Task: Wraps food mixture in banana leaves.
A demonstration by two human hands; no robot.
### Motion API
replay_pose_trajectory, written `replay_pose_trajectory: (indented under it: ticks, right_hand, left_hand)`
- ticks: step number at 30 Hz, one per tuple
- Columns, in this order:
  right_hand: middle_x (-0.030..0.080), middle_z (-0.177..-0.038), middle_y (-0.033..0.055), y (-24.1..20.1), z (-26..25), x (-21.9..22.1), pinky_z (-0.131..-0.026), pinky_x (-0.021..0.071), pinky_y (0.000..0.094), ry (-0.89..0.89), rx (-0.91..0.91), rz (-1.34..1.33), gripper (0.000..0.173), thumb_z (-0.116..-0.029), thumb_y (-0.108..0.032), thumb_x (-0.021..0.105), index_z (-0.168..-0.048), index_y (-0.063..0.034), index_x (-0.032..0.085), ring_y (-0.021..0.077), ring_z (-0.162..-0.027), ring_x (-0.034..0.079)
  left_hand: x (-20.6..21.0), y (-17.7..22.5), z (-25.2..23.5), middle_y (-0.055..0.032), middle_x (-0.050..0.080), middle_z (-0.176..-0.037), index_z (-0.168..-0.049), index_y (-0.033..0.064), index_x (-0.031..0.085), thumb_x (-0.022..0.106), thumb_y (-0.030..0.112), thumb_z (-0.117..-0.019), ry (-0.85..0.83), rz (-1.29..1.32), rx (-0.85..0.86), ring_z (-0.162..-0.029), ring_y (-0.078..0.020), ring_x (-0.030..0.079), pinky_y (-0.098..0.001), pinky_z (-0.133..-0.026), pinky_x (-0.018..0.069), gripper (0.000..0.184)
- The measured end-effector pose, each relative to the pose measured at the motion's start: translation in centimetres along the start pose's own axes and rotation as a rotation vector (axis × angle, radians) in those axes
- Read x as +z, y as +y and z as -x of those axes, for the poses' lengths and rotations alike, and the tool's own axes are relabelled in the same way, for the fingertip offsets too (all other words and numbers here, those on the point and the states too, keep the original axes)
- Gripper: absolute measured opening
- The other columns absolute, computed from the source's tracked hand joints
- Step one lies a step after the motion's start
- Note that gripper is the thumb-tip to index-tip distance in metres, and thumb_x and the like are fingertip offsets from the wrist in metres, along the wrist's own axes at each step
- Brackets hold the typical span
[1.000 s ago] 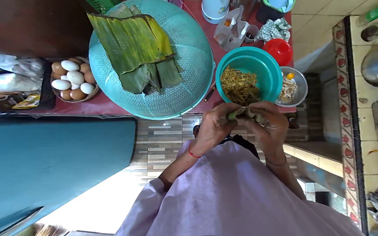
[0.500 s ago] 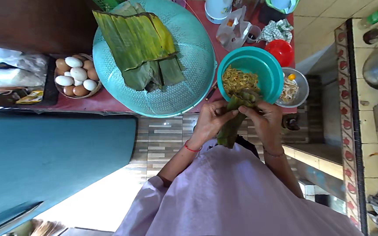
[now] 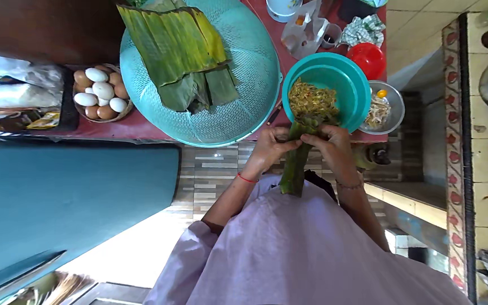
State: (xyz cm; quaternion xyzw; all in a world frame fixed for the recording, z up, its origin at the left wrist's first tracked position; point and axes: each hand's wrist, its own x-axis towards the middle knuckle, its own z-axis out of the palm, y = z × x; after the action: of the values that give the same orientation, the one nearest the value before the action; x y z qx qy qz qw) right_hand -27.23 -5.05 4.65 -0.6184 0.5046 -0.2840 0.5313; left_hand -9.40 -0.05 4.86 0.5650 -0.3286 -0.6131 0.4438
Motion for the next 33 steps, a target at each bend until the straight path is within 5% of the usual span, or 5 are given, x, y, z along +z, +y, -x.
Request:
replay_pose_trajectory:
  ticks: [4,7,13,19,33]
  right_hand:
    - [0.068,-0.112,0.0029,0.5,-0.2,-1.1,-0.074,0.0543,0.0298,-0.063,-0.060,0.018,0.051,-0.1079,-0.050,0.043,-0.139,-0.0119,0.056,0.0079,-0.088,0.064]
    - [0.062,-0.097,-0.0054,-0.3,0.3,-1.3,-0.064,0.0386,0.0185,0.027,-0.180,0.035,0.051,-0.1115,-0.044,0.027,-0.124,-0.0109,0.064,0.0003,-0.074,0.049]
    - [0.063,-0.073,0.0012,-1.7,2.2,-0.7,-0.052,0.0487,0.0277,0.076,-0.262,0.298,0.033,-0.1077,-0.017,0.049,-0.135,-0.0114,0.067,0.0089,-0.056,0.055]
    - [0.065,-0.109,0.0120,-0.7,1.5,0.1,-0.072,0.0573,0.0344,0.054,-0.378,0.487,0.020,-0.1007,-0.008,0.061,-0.112,-0.0106,0.077,0.0192,-0.085,0.066]
    - [0.068,-0.093,0.0154,-0.1,0.4,0.7,-0.072,0.0576,0.0401,0.006,-0.423,0.596,0.012,-0.0983,-0.008,0.065,-0.102,-0.0008,0.075,0.0281,-0.081,0.068]
  left_hand:
    - [-0.3,-1.8,-1.3,-0.0043,0.073,-0.083,-0.093,-0.0007,0.073,0.074,-0.006,-0.0857,0.084,0.062,0.036,-0.075,-0.0076,0.069,-0.0266,-0.074,0.0597,0.009]
    - [-0.4,-2.5,-1.5,-0.0042,0.073,-0.081,-0.090,-0.0006,0.073,0.074,-0.007,-0.0851,0.138,0.102,0.041,-0.074,-0.0081,0.069,-0.0270,-0.073,0.0597,0.008]
    - [-0.3,-1.7,-0.7,-0.0033,0.072,-0.081,-0.094,-0.0003,0.072,0.072,-0.005,-0.0876,0.163,0.036,0.031,-0.072,-0.0066,0.067,-0.0244,-0.070,0.0581,0.008]
    - [0.0,-1.5,-0.4,-0.0032,0.072,-0.080,-0.092,-0.0003,0.072,0.072,-0.007,-0.0864,0.163,0.039,0.039,-0.071,-0.0068,0.067,-0.0246,-0.069,0.0579,0.009]
    - [0.3,-0.9,0.3,-0.0029,0.072,-0.083,-0.096,-0.0005,0.072,0.072,-0.010,-0.0847,0.141,-0.015,0.091,-0.072,-0.0049,0.067,-0.0216,-0.068,0.0567,0.015]
